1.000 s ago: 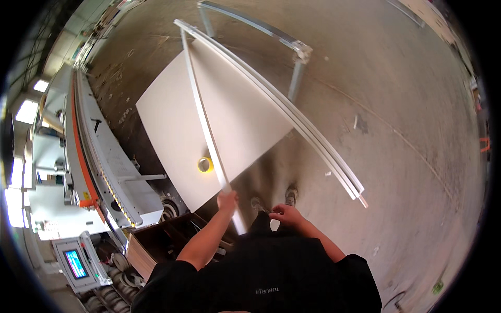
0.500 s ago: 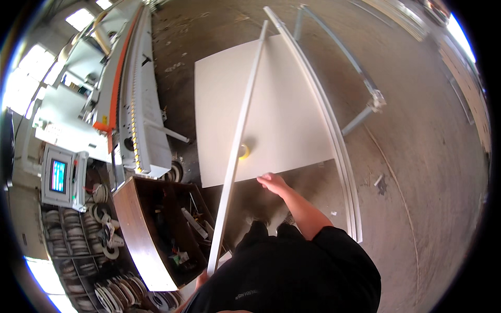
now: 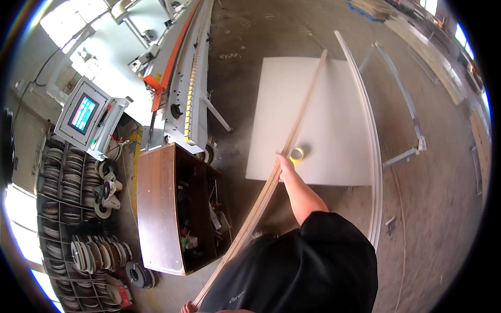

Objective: The person repeatedly feeds white plastic strips into an edge banding machine to apply adhesive tape to their edges. They then use yellow tape to secure the applied banding on a wooden board and handle multiple strips in a repetitive sequence.

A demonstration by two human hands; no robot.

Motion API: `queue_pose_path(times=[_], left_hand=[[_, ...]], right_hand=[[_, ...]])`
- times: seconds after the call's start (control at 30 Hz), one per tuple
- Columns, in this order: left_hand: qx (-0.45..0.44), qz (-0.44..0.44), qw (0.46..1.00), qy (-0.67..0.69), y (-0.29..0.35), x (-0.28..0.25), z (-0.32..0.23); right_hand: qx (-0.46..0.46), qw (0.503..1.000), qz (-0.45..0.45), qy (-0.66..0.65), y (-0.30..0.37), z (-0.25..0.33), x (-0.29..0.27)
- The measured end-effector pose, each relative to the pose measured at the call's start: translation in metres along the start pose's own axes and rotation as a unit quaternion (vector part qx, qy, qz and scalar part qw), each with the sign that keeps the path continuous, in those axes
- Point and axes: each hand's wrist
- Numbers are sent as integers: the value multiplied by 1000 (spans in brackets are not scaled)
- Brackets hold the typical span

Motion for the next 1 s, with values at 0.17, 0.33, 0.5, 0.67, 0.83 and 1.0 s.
queue_pose_path(times=[0.17,0.33,0.5,0.67,0.83,1.0], left_hand=[[92,-121,988,-8,61,-20,154],[82,-58,993,-68,-2,-86,35],[124,-100,987,20,-96,-130,-99],[87,-127,984,89,-127,-148,-84],[36,-218,972,75,-163,-109,-30],[18,-337,941,30,-206,-92,40]], right_hand=[[-24,984,158,-77,65,-61,67],[17,950,300,-89,145,-93,178],[75,925,367,-53,185,-124,248],[117,881,457,35,172,-126,285],[-26,974,224,5,34,-53,405],[91,956,269,75,-1,-126,450]])
Point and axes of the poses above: each hand's wrist, its own y-axis away from the middle knuckle, its own x-axis out of the palm, z = x × y, and after that the axes turned 4 degrees about y, right-handed
